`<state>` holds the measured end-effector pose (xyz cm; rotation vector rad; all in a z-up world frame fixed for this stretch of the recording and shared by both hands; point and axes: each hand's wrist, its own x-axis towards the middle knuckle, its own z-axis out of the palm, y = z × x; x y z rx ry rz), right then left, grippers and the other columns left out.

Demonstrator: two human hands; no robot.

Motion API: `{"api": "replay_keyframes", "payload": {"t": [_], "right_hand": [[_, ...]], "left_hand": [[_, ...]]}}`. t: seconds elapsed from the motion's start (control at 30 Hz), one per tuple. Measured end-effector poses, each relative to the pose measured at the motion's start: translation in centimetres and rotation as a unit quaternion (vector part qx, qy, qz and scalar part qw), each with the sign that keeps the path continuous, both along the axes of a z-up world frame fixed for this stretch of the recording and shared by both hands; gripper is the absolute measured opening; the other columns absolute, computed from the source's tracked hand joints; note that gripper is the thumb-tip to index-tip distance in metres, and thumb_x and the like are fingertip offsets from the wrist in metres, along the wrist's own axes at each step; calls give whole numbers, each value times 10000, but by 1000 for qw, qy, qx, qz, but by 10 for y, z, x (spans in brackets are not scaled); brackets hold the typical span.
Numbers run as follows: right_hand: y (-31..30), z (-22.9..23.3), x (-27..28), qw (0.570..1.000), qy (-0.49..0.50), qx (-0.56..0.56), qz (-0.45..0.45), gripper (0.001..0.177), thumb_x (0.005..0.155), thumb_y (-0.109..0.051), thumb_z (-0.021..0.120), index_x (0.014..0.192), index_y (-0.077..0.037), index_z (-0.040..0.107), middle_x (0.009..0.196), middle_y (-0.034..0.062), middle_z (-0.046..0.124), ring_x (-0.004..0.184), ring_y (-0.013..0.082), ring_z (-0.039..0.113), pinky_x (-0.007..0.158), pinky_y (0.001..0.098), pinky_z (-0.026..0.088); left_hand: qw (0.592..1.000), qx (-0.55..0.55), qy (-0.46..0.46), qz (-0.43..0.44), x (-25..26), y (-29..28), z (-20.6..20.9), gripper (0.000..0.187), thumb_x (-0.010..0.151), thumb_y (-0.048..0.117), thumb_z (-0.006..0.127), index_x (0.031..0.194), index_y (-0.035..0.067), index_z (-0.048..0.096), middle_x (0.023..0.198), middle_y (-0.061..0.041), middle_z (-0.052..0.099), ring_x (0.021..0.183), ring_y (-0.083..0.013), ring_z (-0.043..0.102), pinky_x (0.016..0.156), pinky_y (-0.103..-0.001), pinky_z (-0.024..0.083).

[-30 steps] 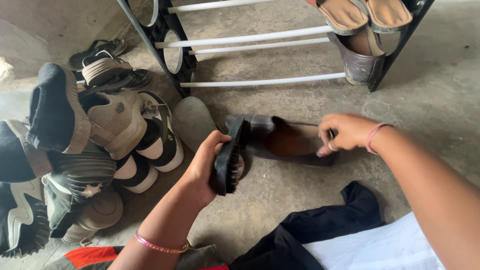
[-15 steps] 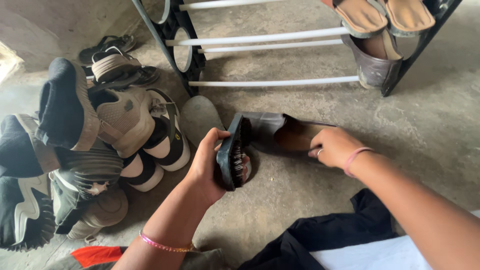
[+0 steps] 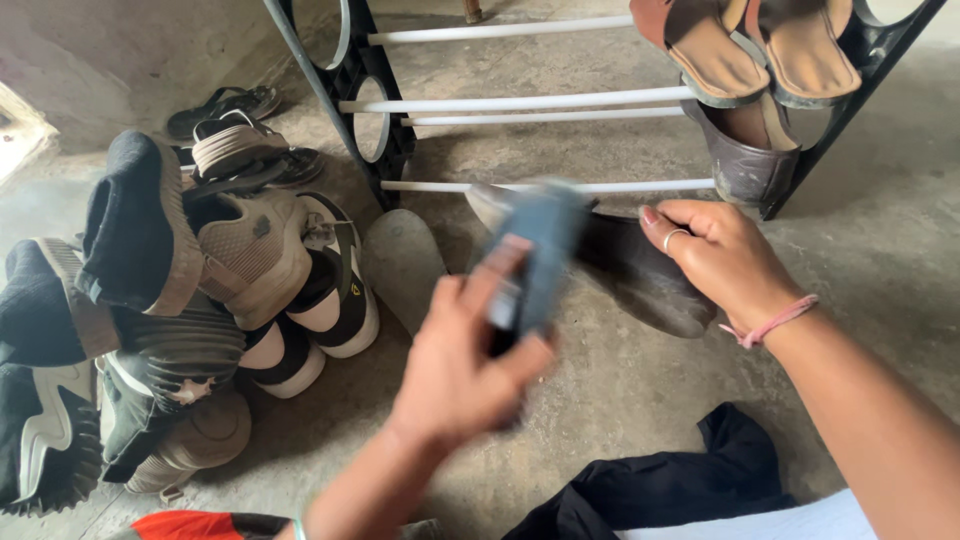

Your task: The person scrubs a dark slip-on shoe with a brush, rotating it to clean the upper, sides, and sole. The shoe is held in one hand while the other hand uses the brush to remove dirt.

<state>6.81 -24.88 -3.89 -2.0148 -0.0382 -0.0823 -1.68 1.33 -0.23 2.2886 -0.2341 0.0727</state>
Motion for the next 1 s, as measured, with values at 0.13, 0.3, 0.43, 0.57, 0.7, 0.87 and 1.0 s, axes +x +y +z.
{"api": "replay_keyframes", "payload": {"t": [0.13,0.3,0.43,0.57,0.7,0.87,1.0], "right_hand": [[4,6,-8,991,-112,-22,68,225,888,-117,563,1020,-22,719,788,-11,711,740,51,581,671,252,469],[12,11,-19,982,-148,-115,31,268,1017,-259,630,985,0,692,695,127,621,641,170,522,596,343,430],[26,14,-14,957,-253,-134,43,250,1000,-205,628,869,7,644,679,145,560,632,249,523,601,376,414],[26,17,-20,938,-305,-154,54,300,1019,-162,617,775,6,564,679,140,528,663,286,493,658,387,407],[24,15,-27,914,-359,-181,60,276,1012,-107,607,755,-13,571,707,134,542,688,308,497,738,403,410],[29,12,-21,910,-379,-165,46,164,935,-93,625,789,-21,636,749,115,620,723,300,554,728,392,448],[23,14,-25,891,-398,-214,32,133,909,-102,649,795,-36,662,803,107,665,769,301,583,740,406,449]], "left_hand": [[994,77,-67,-48,-7,-14,16,850,741,436,703,1547,311,465,1121,-211,575,911,-372,714,820,-461,617],[989,71,37,121,25,15,19,824,746,420,695,1525,305,452,1145,-199,572,883,-358,742,746,-442,633],[997,56,-27,46,12,13,3,846,707,435,726,1511,286,508,1128,-208,591,925,-385,723,802,-456,608],[996,93,-10,-3,5,7,-10,876,699,461,707,1528,300,474,1120,-211,585,935,-398,709,844,-475,583],[987,80,58,129,34,29,-4,856,712,460,695,1529,335,472,1146,-203,589,954,-384,718,823,-463,597],[997,47,-27,47,7,12,-6,864,683,473,717,1502,290,512,1137,-217,606,944,-355,726,836,-431,600],[999,46,15,10,-2,-1,-1,882,693,474,687,1533,290,486,1183,-215,589,919,-356,727,825,-438,597]]}}
